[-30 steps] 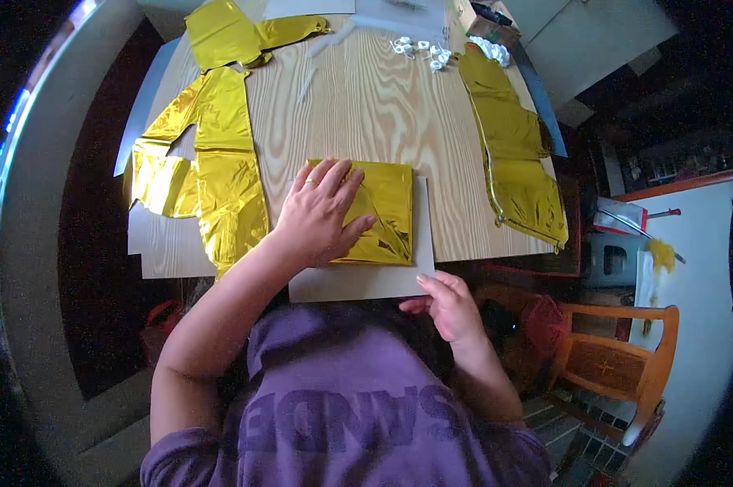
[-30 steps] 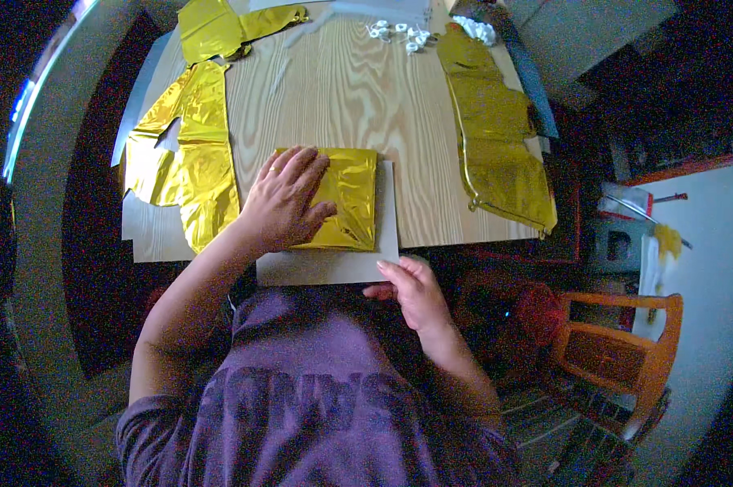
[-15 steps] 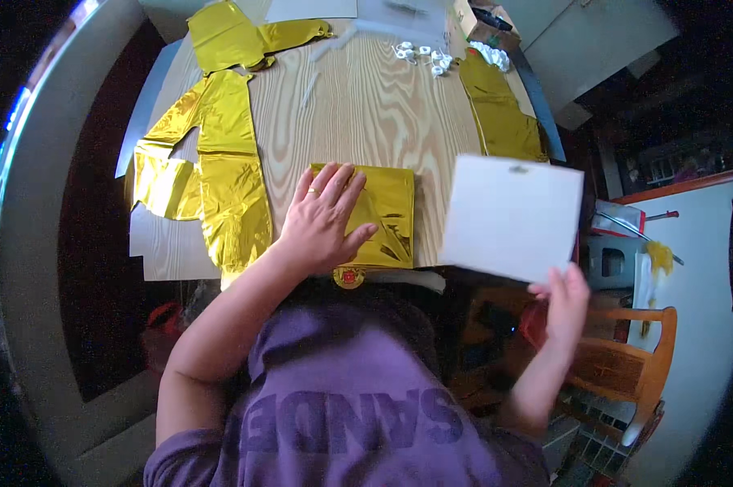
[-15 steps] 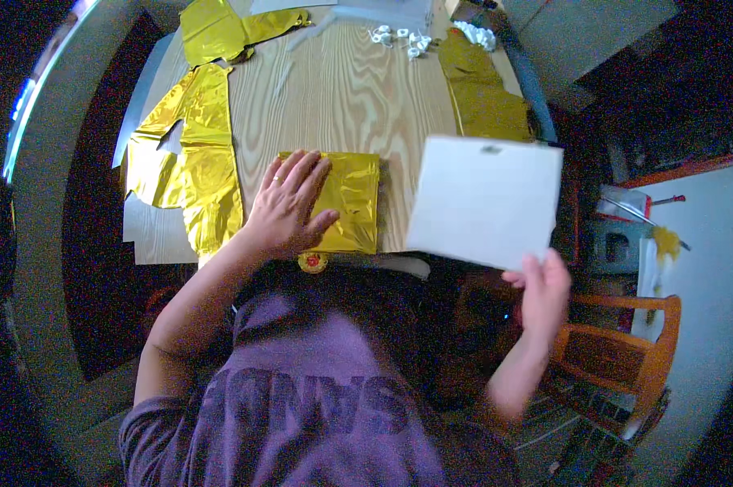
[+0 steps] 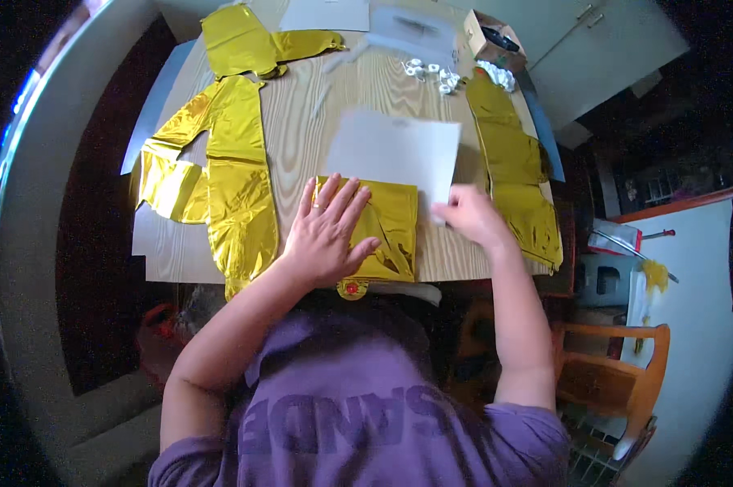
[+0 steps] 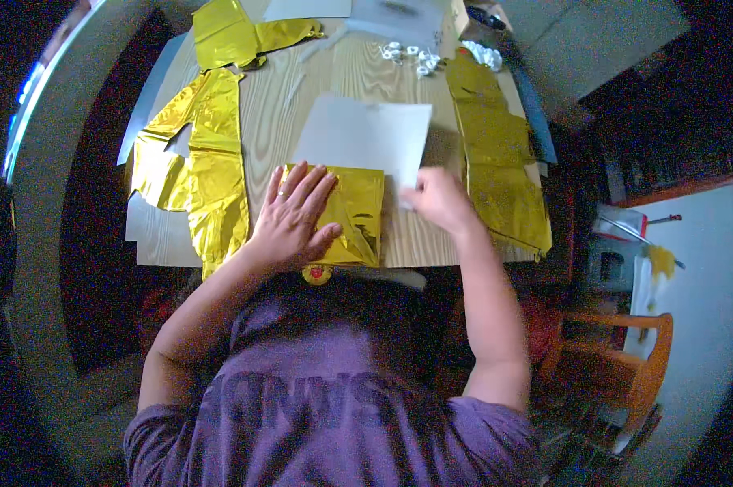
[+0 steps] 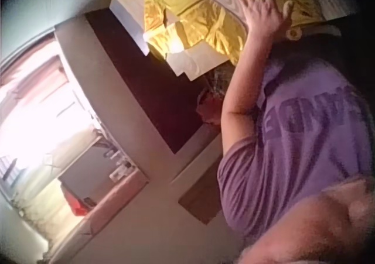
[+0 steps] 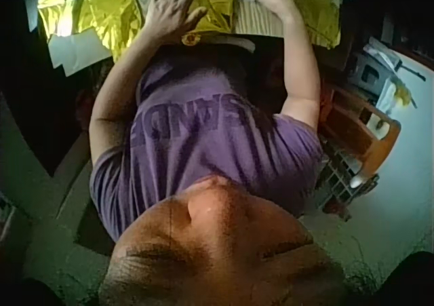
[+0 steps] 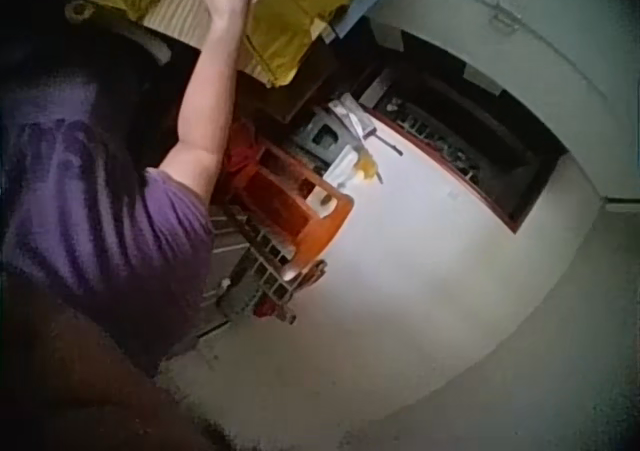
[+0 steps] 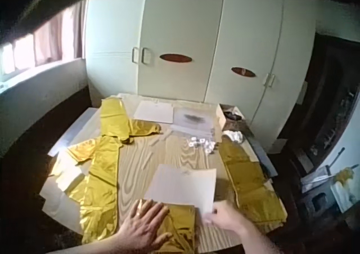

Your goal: Folding a star-shaped gold foil balloon on a table using a paper guide and adding a header card.

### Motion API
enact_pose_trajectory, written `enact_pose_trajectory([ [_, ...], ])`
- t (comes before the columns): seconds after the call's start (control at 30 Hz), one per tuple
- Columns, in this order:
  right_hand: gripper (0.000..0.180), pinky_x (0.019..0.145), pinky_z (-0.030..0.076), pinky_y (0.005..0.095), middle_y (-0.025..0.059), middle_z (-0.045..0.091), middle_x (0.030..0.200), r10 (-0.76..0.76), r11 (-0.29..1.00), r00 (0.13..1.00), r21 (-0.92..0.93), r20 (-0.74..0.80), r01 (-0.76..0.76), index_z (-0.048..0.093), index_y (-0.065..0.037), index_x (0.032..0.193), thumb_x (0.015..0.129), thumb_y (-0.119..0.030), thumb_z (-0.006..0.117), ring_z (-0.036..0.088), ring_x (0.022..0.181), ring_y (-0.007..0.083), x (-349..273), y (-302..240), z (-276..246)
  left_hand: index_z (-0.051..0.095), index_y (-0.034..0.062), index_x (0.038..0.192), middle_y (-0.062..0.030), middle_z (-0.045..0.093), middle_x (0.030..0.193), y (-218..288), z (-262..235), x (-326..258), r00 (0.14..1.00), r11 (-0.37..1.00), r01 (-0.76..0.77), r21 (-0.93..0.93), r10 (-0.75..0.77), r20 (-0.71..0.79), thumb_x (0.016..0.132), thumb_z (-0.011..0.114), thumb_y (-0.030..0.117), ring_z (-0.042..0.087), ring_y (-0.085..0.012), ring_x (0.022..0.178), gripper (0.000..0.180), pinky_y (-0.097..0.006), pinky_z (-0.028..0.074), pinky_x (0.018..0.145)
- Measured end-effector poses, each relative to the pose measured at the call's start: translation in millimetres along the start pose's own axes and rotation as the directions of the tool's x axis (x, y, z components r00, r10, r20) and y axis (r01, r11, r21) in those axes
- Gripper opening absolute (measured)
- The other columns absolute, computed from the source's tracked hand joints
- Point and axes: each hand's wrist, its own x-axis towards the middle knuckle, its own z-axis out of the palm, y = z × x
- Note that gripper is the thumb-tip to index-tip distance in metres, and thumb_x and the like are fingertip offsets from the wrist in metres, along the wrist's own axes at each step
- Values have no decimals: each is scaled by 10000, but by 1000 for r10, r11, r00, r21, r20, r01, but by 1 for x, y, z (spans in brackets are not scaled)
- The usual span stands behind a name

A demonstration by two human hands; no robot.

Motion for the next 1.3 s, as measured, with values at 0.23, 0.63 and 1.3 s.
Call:
enact_pose_trajectory([
  [0.23,376,622,523,393,165,653,645,92,966,889,-258,449,30,675,-22,725,776,-377,786,670,637,250,-25,-23,-11,404,47,1492,-206,414,1517,4,-10,0,998,997,32,-65,-28,53,968,507,527,309,-412,1451,719,-579,167,1203],
  [0.63,483,1176,281,509,128,493,1484,-616,633,783,-537,88,558,528,-53,1401,971,-267,583,413,1394,350,2,-26,44,385,52,1494,-215,340,1564,-40,-44,-10,971,921,230,-314,-238,13,960,586,172,325,-399,1448,583,-456,282,1191],
  [1.3,417,1088,395,450,129,557,1382,-621,703,769,-326,152,633,611,-92,1336,936,-207,636,479,1297,346,-6,-17,22,581,61,1313,-201,548,1356,-17,-61,-36,992,815,115,-567,-60,115,804,790,281,502,-395,1303,592,-491,430,1083],
])
